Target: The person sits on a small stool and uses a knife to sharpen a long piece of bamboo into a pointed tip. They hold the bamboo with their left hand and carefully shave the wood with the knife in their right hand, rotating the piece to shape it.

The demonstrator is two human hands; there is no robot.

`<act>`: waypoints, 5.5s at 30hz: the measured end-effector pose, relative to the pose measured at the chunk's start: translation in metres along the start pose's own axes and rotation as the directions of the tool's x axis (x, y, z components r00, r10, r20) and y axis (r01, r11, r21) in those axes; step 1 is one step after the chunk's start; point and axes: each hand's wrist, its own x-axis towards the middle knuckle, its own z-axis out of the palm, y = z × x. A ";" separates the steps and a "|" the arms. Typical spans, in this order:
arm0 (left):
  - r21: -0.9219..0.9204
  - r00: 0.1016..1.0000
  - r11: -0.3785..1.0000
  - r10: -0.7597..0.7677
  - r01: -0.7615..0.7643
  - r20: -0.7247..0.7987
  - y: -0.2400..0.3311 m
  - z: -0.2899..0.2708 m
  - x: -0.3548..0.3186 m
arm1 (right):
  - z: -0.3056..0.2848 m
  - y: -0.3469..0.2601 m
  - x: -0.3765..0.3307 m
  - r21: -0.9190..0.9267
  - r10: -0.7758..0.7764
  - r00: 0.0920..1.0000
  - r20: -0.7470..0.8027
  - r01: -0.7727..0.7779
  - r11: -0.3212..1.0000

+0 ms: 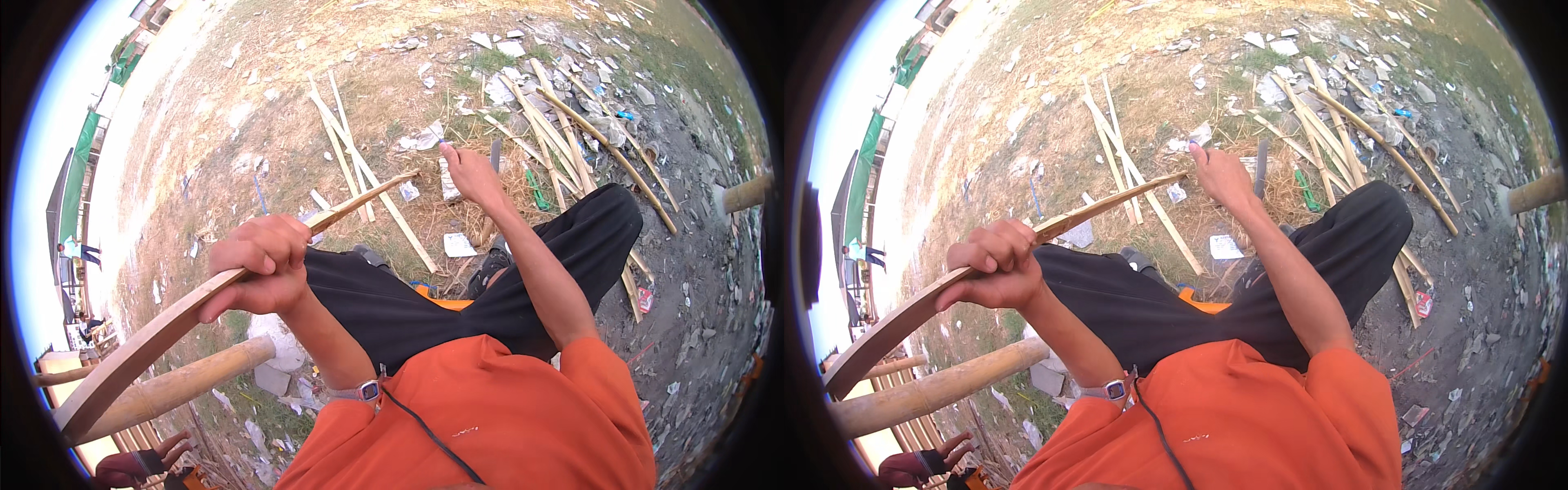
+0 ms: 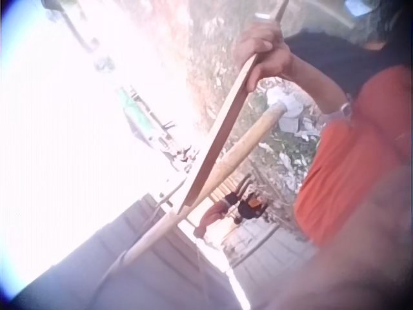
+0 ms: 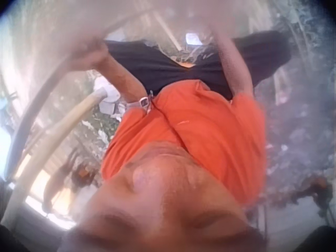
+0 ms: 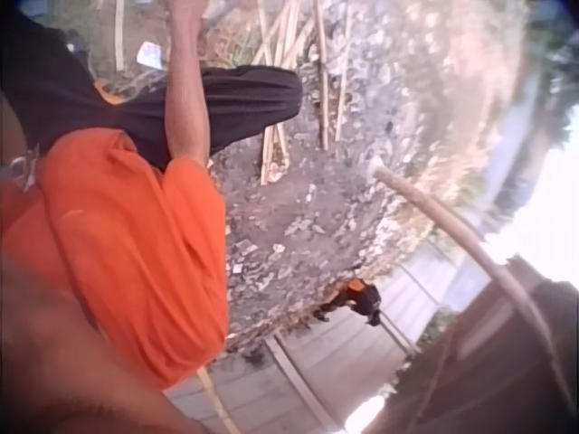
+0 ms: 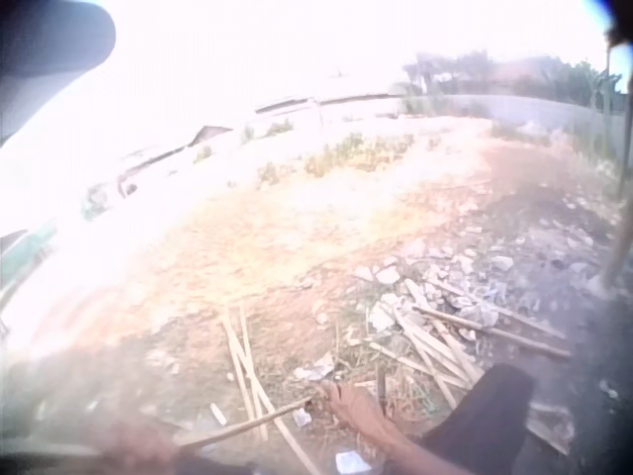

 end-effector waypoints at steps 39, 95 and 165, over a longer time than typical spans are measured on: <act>-0.122 0.983 0.991 0.082 -0.062 0.166 0.005 -0.006 0.002 | 0.056 -0.059 -0.131 0.320 -0.120 0.992 0.040 0.101 0.942; -0.094 0.996 0.995 0.025 -0.016 0.091 0.009 -0.020 -0.002 | 0.139 0.012 -0.036 -0.129 -0.031 0.993 -0.112 0.016 0.991; -0.028 0.982 0.999 0.028 -0.034 -0.186 0.008 -0.026 -0.004 | 0.064 0.078 0.010 -0.346 0.227 0.972 -0.058 -0.233 0.909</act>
